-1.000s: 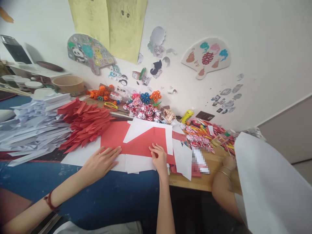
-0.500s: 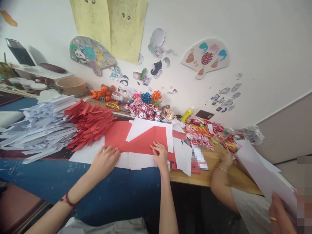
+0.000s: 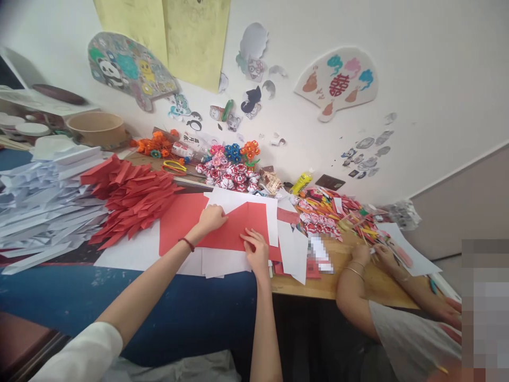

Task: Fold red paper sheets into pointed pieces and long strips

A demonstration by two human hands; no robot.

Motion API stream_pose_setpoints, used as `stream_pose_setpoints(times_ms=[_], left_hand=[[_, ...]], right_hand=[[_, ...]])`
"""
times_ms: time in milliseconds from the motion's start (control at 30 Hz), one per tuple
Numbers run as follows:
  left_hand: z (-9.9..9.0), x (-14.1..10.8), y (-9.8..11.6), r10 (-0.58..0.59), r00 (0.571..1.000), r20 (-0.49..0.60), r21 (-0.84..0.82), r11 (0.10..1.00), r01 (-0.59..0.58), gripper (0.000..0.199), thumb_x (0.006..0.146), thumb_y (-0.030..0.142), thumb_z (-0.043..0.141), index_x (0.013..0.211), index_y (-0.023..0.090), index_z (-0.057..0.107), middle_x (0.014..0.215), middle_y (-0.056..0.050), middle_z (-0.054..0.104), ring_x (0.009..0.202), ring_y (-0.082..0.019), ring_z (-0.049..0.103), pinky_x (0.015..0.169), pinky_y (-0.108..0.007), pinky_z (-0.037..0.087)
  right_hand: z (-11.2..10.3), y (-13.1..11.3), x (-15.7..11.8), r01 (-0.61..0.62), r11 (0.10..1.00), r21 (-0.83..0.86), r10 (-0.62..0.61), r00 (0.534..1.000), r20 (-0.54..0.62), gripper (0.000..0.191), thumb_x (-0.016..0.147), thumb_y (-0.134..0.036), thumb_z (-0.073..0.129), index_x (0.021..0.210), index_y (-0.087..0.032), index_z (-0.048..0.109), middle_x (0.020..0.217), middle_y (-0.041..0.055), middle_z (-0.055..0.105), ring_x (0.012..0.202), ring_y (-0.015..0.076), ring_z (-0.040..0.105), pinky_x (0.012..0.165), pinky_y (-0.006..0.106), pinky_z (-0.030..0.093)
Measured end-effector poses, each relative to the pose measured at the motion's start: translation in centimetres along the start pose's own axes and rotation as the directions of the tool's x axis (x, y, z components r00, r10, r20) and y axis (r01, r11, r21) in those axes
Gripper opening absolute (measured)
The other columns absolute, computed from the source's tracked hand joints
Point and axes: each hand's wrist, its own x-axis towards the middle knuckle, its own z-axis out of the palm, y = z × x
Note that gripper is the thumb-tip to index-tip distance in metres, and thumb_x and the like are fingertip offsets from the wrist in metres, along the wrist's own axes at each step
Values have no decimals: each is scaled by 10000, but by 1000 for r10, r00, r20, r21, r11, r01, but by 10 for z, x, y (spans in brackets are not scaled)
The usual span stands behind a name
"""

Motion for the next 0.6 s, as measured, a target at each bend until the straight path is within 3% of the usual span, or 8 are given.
stream_pose_setpoints(times_ms=[67, 133, 167, 233, 300, 333, 500, 600], left_hand=[[-4, 8, -3, -2, 999, 47, -22, 1000, 3, 194, 811, 247, 526, 885, 133, 665, 976, -147, 679, 922, -249, 625, 725, -316, 470], [-11, 10, -5, 5, 997, 74, -42, 999, -2, 168, 802, 239, 534, 871, 159, 663, 933, -114, 689, 856, -222, 641, 672, -281, 461], [-16, 9, -5, 9, 998, 69, -48, 999, -6, 168, 813, 246, 524, 885, 172, 656, 934, -102, 688, 847, -218, 642, 657, -274, 454], [-27, 3, -2, 27, 1000, 4, -48, 998, -27, 192, 868, 260, 462, 947, 193, 624, 959, -87, 680, 857, -220, 635, 655, -280, 442], [-39, -5, 4, 111, 984, -139, -23, 993, -115, 215, 924, 280, 395, 1001, 200, 579, 951, -74, 674, 828, -214, 627, 654, -285, 428], [-45, -9, 7, 161, 966, -202, -1, 986, -164, 225, 944, 287, 367, 1021, 200, 559, 954, -70, 670, 815, -208, 622, 649, -281, 419], [-57, -23, 13, 444, 842, -307, 188, 896, -403, 265, 977, 195, 276, 1012, 182, 539, 927, -80, 636, 853, -196, 583, 658, -273, 400], [-50, -24, 4, 567, 772, -289, 270, 821, -502, 273, 949, 124, 308, 1076, 188, 541, 984, -85, 625, 901, -203, 566, 676, -282, 414]], right_hand=[[-2, -1, -1, -47, 995, 91, 52, 997, -53, 277, 892, -307, 523, 1090, -245, 707, 1249, 79, 636, 1209, 237, 547, 1055, 479, 396], [-3, 2, -4, -94, 971, 221, 136, 973, -187, 314, 888, -341, 526, 1124, -211, 687, 1255, 99, 629, 1205, 247, 551, 1046, 472, 404], [-3, 6, -5, -106, 950, 294, 191, 941, -280, 336, 880, -354, 536, 1133, -186, 679, 1246, 115, 632, 1198, 256, 556, 1037, 473, 412], [-1, 16, -7, -98, 904, 416, 303, 833, -463, 379, 854, -363, 567, 1138, -130, 663, 1197, 148, 650, 1158, 275, 581, 1019, 477, 427], [0, 27, -8, -81, 881, 466, 371, 730, -574, 417, 835, -360, 582, 1157, -100, 637, 1160, 162, 658, 1112, 279, 606, 1006, 481, 438], [1, 32, -9, -81, 880, 469, 382, 706, -596, 431, 831, -357, 579, 1172, -97, 624, 1149, 161, 658, 1093, 276, 613, 1000, 481, 444], [2, 43, -6, -110, 860, 498, 412, 724, -553, 512, 787, -340, 604, 1257, -145, 541, 1101, 124, 639, 1007, 241, 633, 967, 473, 466], [1, 36, -4, -104, 863, 494, 389, 760, -520, 701, 764, -331, 627, 1400, -217, 356, 1272, 132, 545, 1096, 237, 590, 941, 451, 483]])
